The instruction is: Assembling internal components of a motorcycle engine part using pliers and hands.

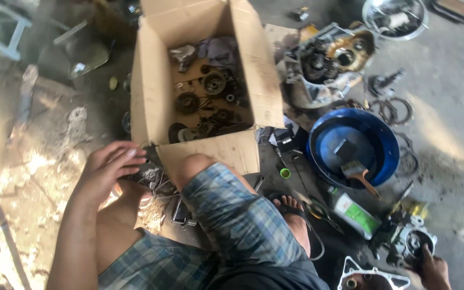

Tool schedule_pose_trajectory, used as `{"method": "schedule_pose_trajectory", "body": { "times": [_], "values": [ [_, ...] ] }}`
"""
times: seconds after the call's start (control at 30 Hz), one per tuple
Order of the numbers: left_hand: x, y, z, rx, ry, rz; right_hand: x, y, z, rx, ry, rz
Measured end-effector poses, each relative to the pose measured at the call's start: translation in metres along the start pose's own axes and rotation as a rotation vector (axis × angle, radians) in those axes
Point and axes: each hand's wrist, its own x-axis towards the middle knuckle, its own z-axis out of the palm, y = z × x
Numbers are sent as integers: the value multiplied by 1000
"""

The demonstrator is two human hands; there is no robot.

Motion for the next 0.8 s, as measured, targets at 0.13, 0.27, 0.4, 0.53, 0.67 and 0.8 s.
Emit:
{"method": "schedule_pose_trajectory", "body": {
  "times": [0.13,0.27,0.4,0.53,0.67,0.8],
  "values": [
    [13,10,-10,169,-81,-87,21,-50,-32,-179,-137,-76],
    [28,12,-27,321,-107,-140,33,-117,-57,-354,-267,-139],
    [46,15,-37,394,-119,-186,19,-254,-91,-516,-389,-182],
    [79,17,-39,551,-202,-190,-31,-418,-115,-666,-508,-203],
    [159,-33,-64,908,-290,-90,-76,-568,-127,-816,-639,-221],
    [241,-87,-66,1120,-242,-27,-87,-682,-113,-969,-787,-245]
  ]
}}
